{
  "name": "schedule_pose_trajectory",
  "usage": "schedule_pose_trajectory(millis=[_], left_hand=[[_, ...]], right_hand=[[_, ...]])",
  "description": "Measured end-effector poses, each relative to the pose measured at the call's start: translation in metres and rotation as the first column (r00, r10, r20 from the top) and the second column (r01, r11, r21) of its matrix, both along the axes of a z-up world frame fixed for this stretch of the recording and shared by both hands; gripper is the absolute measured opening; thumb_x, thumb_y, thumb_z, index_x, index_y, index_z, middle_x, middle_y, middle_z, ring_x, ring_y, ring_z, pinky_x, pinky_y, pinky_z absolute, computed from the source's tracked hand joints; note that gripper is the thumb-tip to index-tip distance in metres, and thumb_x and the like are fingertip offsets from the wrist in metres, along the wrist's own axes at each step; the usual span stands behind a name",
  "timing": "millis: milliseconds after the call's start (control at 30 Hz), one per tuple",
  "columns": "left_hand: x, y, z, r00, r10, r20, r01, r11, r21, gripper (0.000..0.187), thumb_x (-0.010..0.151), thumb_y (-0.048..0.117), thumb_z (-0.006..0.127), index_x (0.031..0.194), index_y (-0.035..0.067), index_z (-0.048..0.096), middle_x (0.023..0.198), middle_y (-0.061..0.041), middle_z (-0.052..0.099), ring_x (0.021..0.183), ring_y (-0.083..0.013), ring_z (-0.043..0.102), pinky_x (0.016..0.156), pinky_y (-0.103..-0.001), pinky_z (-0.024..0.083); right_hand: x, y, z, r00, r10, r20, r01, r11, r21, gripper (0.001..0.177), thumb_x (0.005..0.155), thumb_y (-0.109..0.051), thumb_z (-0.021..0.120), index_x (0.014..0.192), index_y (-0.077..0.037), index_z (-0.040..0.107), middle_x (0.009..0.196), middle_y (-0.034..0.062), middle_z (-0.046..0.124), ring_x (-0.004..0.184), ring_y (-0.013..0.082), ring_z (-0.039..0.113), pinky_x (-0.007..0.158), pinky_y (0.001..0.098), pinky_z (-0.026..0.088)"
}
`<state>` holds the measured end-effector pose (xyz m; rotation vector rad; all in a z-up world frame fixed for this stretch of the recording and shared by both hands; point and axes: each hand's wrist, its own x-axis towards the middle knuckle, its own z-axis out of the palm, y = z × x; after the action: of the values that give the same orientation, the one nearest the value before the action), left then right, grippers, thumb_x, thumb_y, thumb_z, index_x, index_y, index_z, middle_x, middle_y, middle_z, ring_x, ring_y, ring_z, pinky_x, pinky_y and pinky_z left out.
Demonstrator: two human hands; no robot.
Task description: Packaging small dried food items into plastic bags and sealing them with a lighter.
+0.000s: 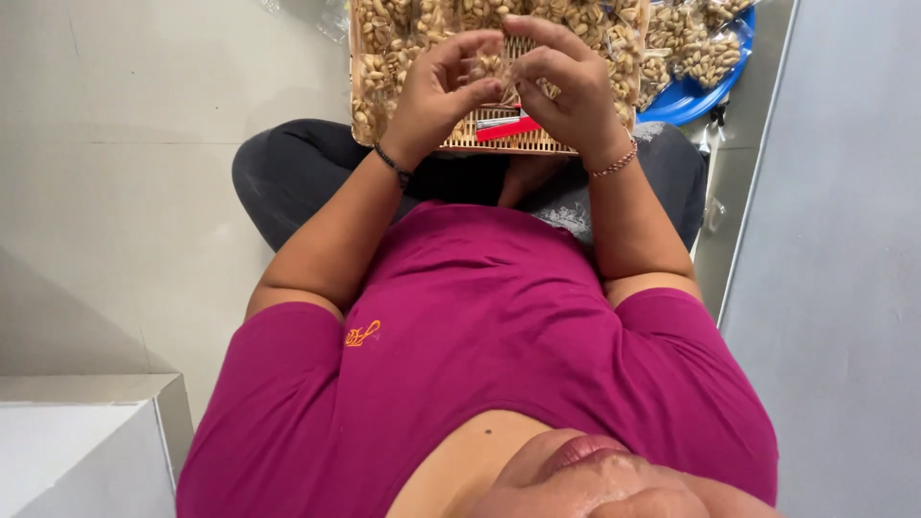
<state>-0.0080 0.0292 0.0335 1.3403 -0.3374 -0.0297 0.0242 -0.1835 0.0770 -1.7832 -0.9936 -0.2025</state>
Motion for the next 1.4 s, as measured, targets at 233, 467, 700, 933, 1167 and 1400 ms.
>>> schedule_pose_trajectory(millis=[233, 467, 700, 933, 1167, 1400], left_hand=[[-0.001, -0.014, 0.009, 0.999, 0.028, -0.023, -0.031, 0.991, -0.132, 0.013, 0.103, 0.004, 0.066, 0.116, 0.002, 0.068, 0.097, -0.011, 0.074, 0.086, -0.0159, 0.074, 0.084, -0.028, 0.068], [-0.007, -0.017, 0.011, 0.99, 0.093, -0.101, -0.103, 0.99, -0.098, 0.009, 0.101, 0.002, 0.068, 0.11, 0.0, 0.069, 0.092, -0.01, 0.073, 0.078, -0.0145, 0.072, 0.074, -0.028, 0.068], [-0.007, -0.012, 0.007, 0.993, 0.079, -0.088, -0.092, 0.983, -0.157, 0.016, 0.102, 0.004, 0.069, 0.118, 0.002, 0.069, 0.097, -0.014, 0.075, 0.082, -0.0168, 0.073, 0.074, -0.028, 0.065], [-0.016, -0.016, 0.022, 0.969, 0.145, -0.199, -0.189, 0.955, -0.229, 0.013, 0.102, 0.006, 0.062, 0.108, 0.001, 0.073, 0.09, -0.011, 0.074, 0.076, -0.0151, 0.071, 0.071, -0.028, 0.065], [-0.016, -0.023, 0.016, 0.97, 0.212, -0.116, -0.234, 0.945, -0.229, 0.008, 0.103, 0.006, 0.064, 0.105, 0.002, 0.07, 0.086, -0.009, 0.072, 0.072, -0.0129, 0.066, 0.067, -0.024, 0.059], [-0.019, -0.027, 0.016, 0.968, 0.201, -0.148, -0.231, 0.946, -0.227, 0.011, 0.103, 0.006, 0.064, 0.108, 0.0, 0.071, 0.087, -0.011, 0.073, 0.073, -0.014, 0.069, 0.068, -0.027, 0.065]], right_hand=[[0.006, -0.01, -0.006, 0.988, 0.035, -0.148, -0.024, 0.997, 0.077, 0.005, 0.096, 0.009, 0.066, 0.097, 0.005, 0.062, 0.112, 0.0198, 0.068, 0.089, 0.0237, 0.064, 0.075, 0.0318, 0.056], [0.005, -0.011, -0.015, 0.901, 0.138, -0.41, -0.045, 0.972, 0.23, 0.013, 0.101, 0.006, 0.068, 0.114, 0.005, 0.063, 0.113, 0.0141, 0.066, 0.089, 0.0148, 0.062, 0.076, 0.0231, 0.052], [0.006, -0.009, -0.026, 0.856, 0.201, -0.476, -0.045, 0.947, 0.319, 0.006, 0.104, 0.006, 0.062, 0.106, 0.004, 0.057, 0.106, 0.016, 0.068, 0.083, 0.0146, 0.063, 0.078, 0.0243, 0.055], [0.002, 0.0, -0.022, 0.943, 0.087, -0.321, -0.009, 0.971, 0.238, 0.005, 0.102, 0.003, 0.069, 0.1, 0.006, 0.065, 0.093, 0.0142, 0.069, 0.062, 0.0096, 0.045, 0.055, 0.022, 0.038], [0.004, -0.002, -0.031, 0.858, 0.219, -0.464, -0.045, 0.933, 0.357, 0.013, 0.104, 0.001, 0.064, 0.112, -0.001, 0.055, 0.101, 0.0114, 0.067, 0.084, 0.0122, 0.061, 0.078, 0.0213, 0.052], [0.002, 0.002, -0.027, 0.867, 0.165, -0.47, -0.019, 0.954, 0.3, 0.016, 0.101, -0.002, 0.074, 0.113, 0.005, 0.067, 0.102, 0.0092, 0.06, 0.082, 0.013, 0.057, 0.076, 0.0226, 0.051]])
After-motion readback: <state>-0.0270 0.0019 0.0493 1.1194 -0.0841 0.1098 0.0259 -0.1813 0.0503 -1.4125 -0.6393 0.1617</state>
